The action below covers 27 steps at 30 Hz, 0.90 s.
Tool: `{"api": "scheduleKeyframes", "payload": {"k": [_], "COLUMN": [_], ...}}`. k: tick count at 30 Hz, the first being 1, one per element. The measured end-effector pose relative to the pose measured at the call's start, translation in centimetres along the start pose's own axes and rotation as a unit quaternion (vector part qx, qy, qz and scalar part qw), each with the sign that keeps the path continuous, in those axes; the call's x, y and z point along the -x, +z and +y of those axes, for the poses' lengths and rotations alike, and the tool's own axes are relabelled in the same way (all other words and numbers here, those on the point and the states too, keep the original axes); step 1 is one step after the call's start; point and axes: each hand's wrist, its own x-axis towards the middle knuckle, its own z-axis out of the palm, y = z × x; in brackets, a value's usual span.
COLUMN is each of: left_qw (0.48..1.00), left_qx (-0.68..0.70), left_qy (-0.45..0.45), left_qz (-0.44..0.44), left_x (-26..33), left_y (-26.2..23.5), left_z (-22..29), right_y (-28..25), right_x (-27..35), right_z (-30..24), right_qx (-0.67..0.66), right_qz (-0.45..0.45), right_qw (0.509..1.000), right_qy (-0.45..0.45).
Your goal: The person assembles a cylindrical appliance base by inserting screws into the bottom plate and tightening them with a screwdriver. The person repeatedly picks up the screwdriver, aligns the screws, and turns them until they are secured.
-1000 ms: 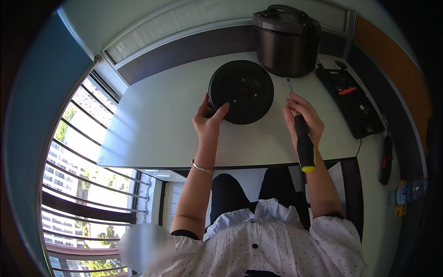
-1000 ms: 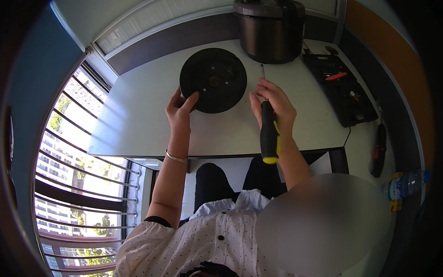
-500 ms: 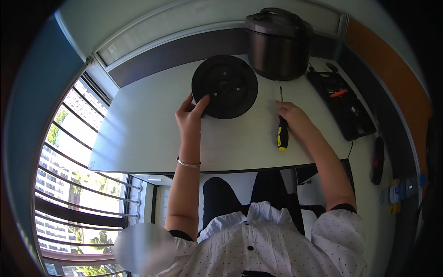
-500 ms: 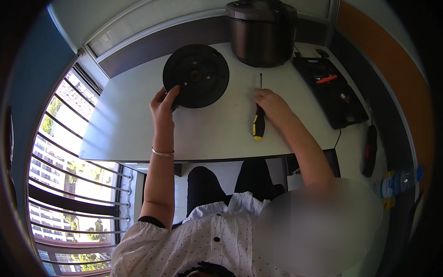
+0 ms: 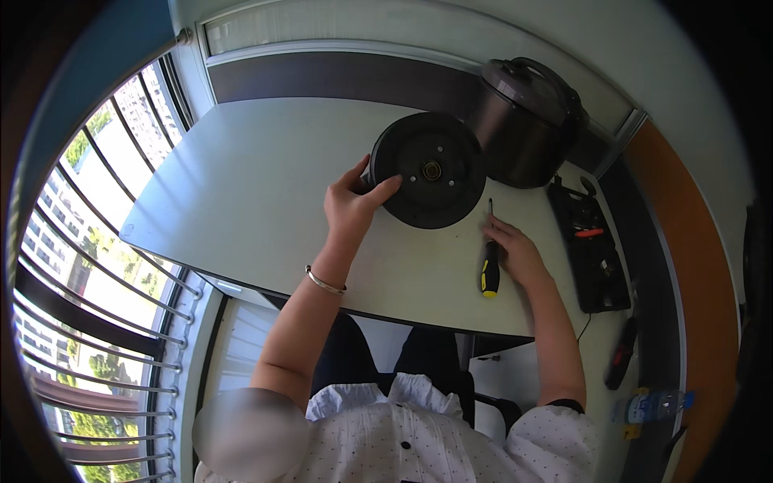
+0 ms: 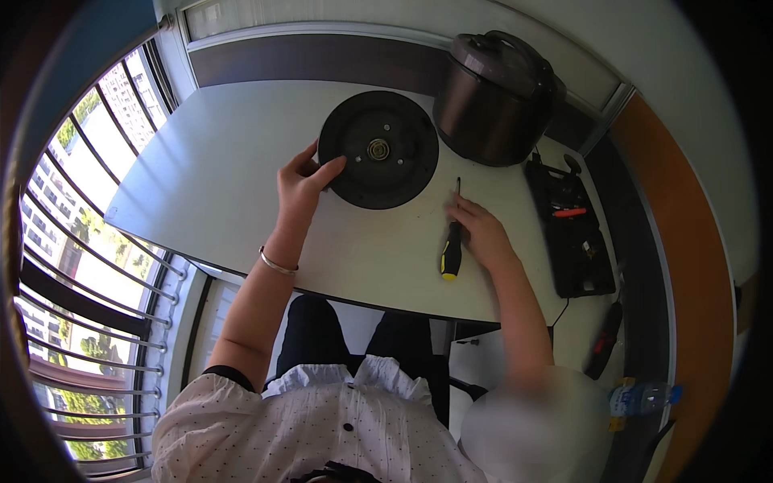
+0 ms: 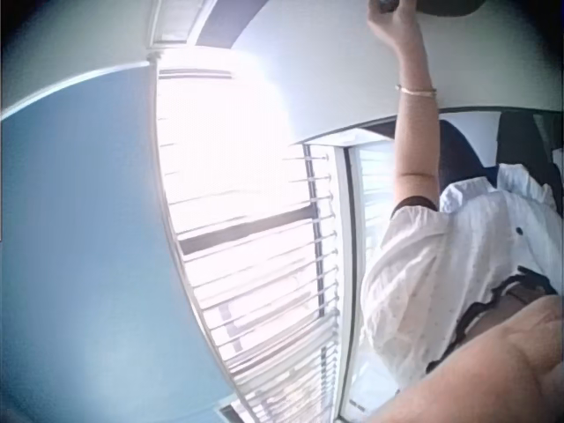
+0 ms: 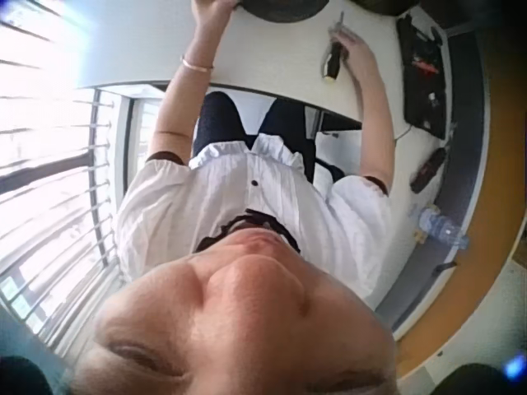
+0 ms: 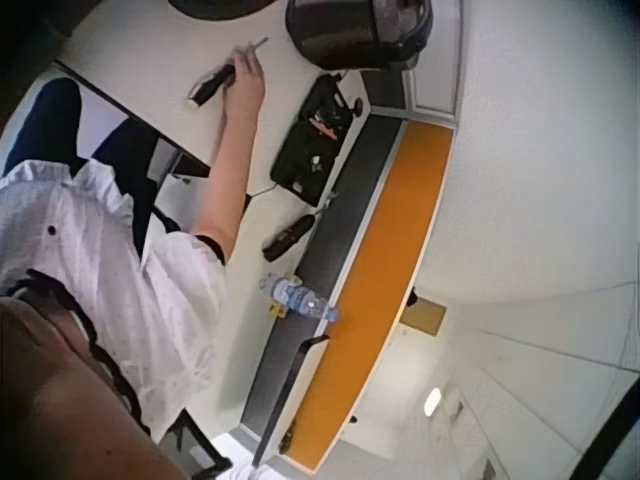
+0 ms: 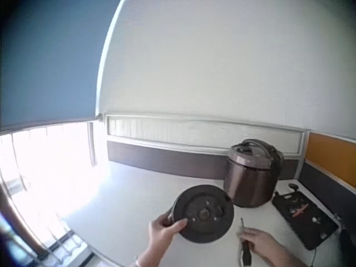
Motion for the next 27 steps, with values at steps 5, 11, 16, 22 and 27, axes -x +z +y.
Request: {"api": "scheduleKeyframes", "payload": {"k": [5,11,16,22,27], "left_qw": [1.000,0.999,0.999,0.999,0.998], "left_qx": [-0.015,-0.030,-0.050,-0.032,-0.022], "left_qy": [0.003,0.018,0.019,0.039,0.051], "left_qz": [-0.005,0.011,0.001,0.011,0.009], "left_x": [0.7,0.8,1.0,1.0,0.9], "left_y": [0.2,-0.1,-0.1,0.0,0.0], "left_z": [0.3,0.0,0.3,-0.2,-0.6], "right_y": [-0.9,-2.3,-1.1,-0.6,-0.2], "right_x": [0.2,-2.1,-4.6,-5.5,-5.5], "right_z": [-1.1,-12.1,-14.7,-14.7,-14.6], "right_qx": [0.087,0.074,0.108,0.123,0.101], "right_qz": [0.252,0.361,0.346,0.340,0.330], "right_qw": [0.963,0.901,0.894,0.895,0.906], "right_qy": [-0.052,-0.231,-0.262,-0.260,-0.243]}}
